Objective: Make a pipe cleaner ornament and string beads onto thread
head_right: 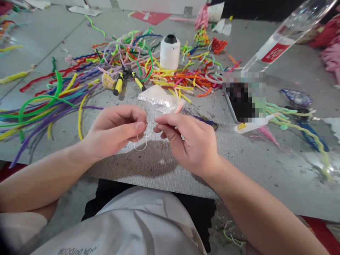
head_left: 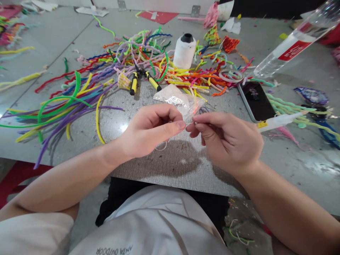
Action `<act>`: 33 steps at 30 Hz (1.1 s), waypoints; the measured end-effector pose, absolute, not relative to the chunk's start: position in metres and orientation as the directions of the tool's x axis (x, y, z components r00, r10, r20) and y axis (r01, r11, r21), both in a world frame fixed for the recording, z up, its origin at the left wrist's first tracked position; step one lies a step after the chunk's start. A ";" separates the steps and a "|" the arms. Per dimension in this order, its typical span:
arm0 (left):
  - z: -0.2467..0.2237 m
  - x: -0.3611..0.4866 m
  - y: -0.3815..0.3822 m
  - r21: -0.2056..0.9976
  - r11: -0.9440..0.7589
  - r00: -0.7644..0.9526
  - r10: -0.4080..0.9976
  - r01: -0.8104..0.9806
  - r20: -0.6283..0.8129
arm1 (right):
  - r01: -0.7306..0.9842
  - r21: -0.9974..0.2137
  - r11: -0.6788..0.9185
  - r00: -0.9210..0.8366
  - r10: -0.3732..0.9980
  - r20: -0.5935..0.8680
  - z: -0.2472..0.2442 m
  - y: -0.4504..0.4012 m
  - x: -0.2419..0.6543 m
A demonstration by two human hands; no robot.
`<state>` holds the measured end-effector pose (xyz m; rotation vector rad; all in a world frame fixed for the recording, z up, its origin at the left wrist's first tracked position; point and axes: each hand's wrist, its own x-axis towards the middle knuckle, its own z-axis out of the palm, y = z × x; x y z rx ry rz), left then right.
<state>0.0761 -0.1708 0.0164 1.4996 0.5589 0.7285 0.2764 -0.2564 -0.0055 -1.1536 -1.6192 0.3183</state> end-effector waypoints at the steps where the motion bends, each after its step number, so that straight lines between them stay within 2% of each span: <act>1: 0.016 0.076 -0.171 0.994 -0.069 0.677 0.728 -0.083 0.107 | 0.511 -0.700 0.499 0.036 0.801 0.597 -0.005 -0.256 0.276; 9: 0.015 0.075 -0.170 0.995 -0.060 0.692 0.716 -0.077 0.097 | 0.504 -0.679 0.534 0.017 0.779 0.626 -0.005 -0.254 0.275; 14: 0.015 0.076 -0.171 0.995 -0.050 0.684 0.723 -0.083 0.093 | 0.525 -0.692 0.495 0.039 0.798 0.601 -0.006 -0.254 0.276; 19: 0.015 0.077 -0.170 0.995 -0.040 0.685 0.722 -0.093 0.093 | 0.488 -0.699 0.522 0.025 0.792 0.609 -0.007 -0.254 0.277; 27: 0.016 0.077 -0.170 0.996 -0.004 0.690 0.722 -0.085 0.062 | 0.542 -0.670 0.506 0.018 0.791 0.612 -0.008 -0.255 0.277; 33: 0.017 0.078 -0.170 0.996 -0.018 0.683 0.727 -0.083 0.070 | 0.517 -0.686 0.512 0.027 0.791 0.611 -0.006 -0.255 0.277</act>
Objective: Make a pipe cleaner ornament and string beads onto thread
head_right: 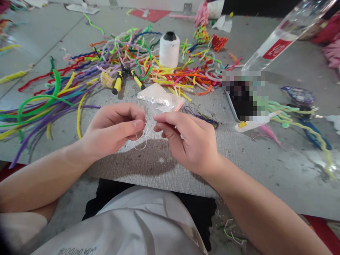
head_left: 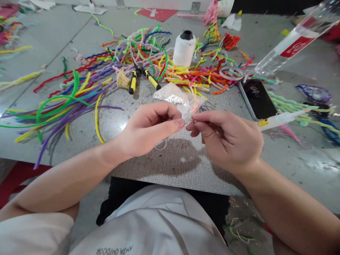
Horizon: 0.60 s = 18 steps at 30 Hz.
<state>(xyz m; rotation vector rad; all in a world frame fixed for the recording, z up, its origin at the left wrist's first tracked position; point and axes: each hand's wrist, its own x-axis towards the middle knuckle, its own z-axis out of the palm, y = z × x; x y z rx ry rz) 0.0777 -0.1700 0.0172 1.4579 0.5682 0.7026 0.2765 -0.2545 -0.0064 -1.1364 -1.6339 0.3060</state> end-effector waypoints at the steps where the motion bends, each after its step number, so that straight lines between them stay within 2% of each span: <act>1: 0.018 0.078 -0.170 0.996 -0.024 0.679 0.731 -0.081 0.072 | 0.517 -0.694 0.502 0.033 0.798 0.602 -0.006 -0.254 0.277; 7: 0.019 0.077 -0.170 0.995 -0.081 0.658 0.747 -0.060 0.100 | 0.543 -0.676 0.498 0.048 0.785 0.617 -0.007 -0.254 0.277; 18: 0.017 0.076 -0.169 0.995 -0.045 0.666 0.740 -0.091 0.094 | 0.555 -0.637 0.535 0.003 0.765 0.644 -0.008 -0.253 0.277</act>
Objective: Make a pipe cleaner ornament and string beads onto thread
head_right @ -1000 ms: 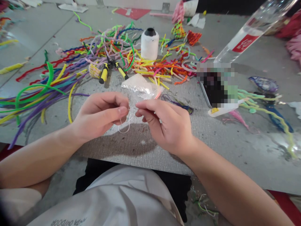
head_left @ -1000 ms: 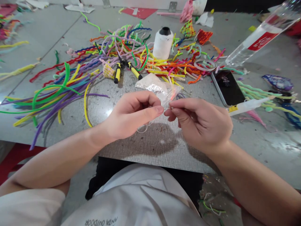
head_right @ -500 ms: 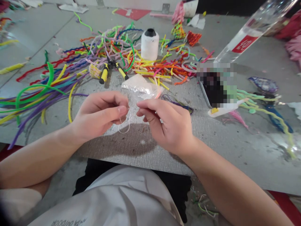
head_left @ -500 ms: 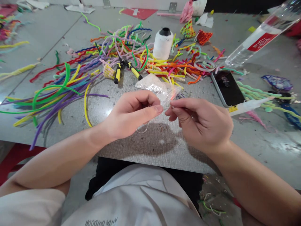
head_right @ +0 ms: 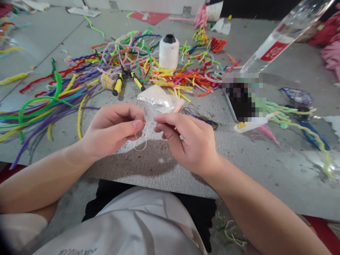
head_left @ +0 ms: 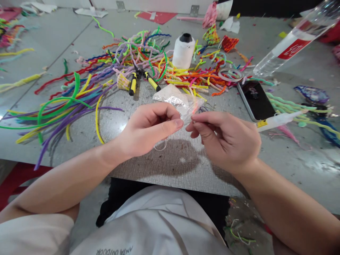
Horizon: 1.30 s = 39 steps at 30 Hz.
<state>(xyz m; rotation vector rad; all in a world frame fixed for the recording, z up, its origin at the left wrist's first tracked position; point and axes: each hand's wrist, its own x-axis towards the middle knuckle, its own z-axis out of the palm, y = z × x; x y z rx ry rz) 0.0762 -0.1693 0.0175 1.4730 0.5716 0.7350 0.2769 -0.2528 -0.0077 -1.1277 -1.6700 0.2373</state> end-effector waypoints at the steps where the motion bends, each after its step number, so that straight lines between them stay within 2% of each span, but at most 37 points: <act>1: 0.017 0.076 -0.169 0.995 -0.041 0.668 0.739 -0.092 0.093 | 0.556 -0.638 0.532 0.005 0.766 0.643 -0.008 -0.253 0.277; 7: 0.016 0.077 -0.169 0.991 -0.038 0.686 0.719 -0.129 0.117 | 0.558 -0.633 0.536 0.004 0.762 0.648 -0.008 -0.253 0.277; 16: 0.016 0.076 -0.169 0.993 -0.072 0.681 0.723 -0.094 0.117 | 0.602 -0.515 0.611 -0.088 0.691 0.717 -0.004 -0.251 0.277; 25: 0.015 0.076 -0.169 0.992 -0.074 0.682 0.721 -0.103 0.124 | 0.646 -0.492 0.584 -0.105 0.706 0.700 -0.003 -0.252 0.277; 33: 0.016 0.076 -0.169 0.994 -0.071 0.669 0.735 -0.081 0.107 | 0.616 -0.520 0.592 -0.099 0.713 0.694 -0.003 -0.253 0.277; 39: 0.017 0.076 -0.169 0.994 -0.069 0.674 0.731 -0.086 0.109 | 0.608 -0.587 0.534 -0.045 0.762 0.646 -0.004 -0.254 0.276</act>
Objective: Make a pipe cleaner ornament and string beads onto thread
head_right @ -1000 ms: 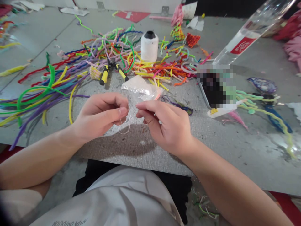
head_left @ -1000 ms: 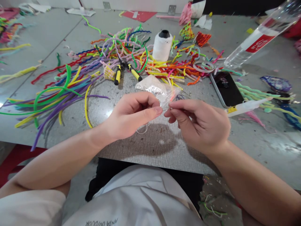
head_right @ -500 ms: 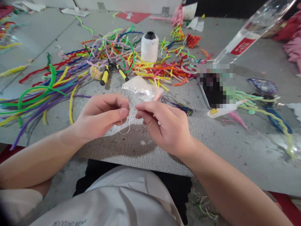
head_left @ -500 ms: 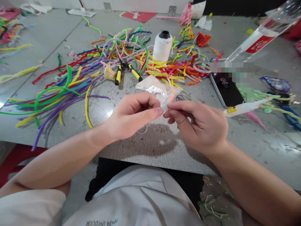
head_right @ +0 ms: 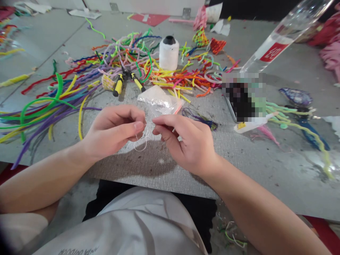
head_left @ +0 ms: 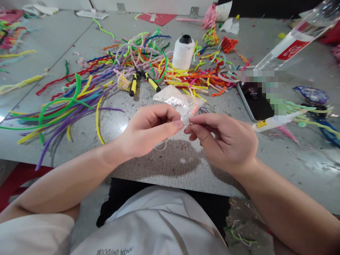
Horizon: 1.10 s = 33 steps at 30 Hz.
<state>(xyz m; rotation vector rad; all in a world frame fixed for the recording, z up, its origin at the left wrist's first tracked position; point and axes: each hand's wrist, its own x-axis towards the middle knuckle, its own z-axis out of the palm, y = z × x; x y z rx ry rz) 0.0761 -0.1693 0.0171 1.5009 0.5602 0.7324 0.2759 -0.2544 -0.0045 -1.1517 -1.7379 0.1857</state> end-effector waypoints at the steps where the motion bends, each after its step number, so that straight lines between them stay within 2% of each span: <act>1: 0.017 0.076 -0.169 0.993 -0.071 0.676 0.728 -0.090 0.113 | 0.597 -0.599 0.534 -0.043 0.767 0.641 -0.004 -0.254 0.276; 6: 0.018 0.077 -0.170 0.992 -0.062 0.686 0.718 -0.111 0.122 | 0.508 -0.659 0.555 -0.028 0.775 0.631 -0.004 -0.254 0.275; 12: 0.017 0.077 -0.170 0.992 -0.066 0.692 0.711 -0.108 0.123 | 0.502 -0.691 0.521 -0.026 0.807 0.590 -0.003 -0.255 0.275; 18: 0.017 0.076 -0.170 0.993 -0.071 0.694 0.710 -0.092 0.115 | 0.532 -0.660 0.530 -0.052 0.798 0.600 0.000 -0.256 0.275; 24: 0.016 0.075 -0.169 0.994 -0.082 0.693 0.712 -0.075 0.112 | 0.636 -0.562 0.529 -0.043 0.751 0.659 0.002 -0.256 0.273; 33: 0.019 0.076 -0.171 0.994 -0.085 0.688 0.717 -0.073 0.112 | 0.641 -0.548 0.537 -0.061 0.748 0.661 0.002 -0.256 0.273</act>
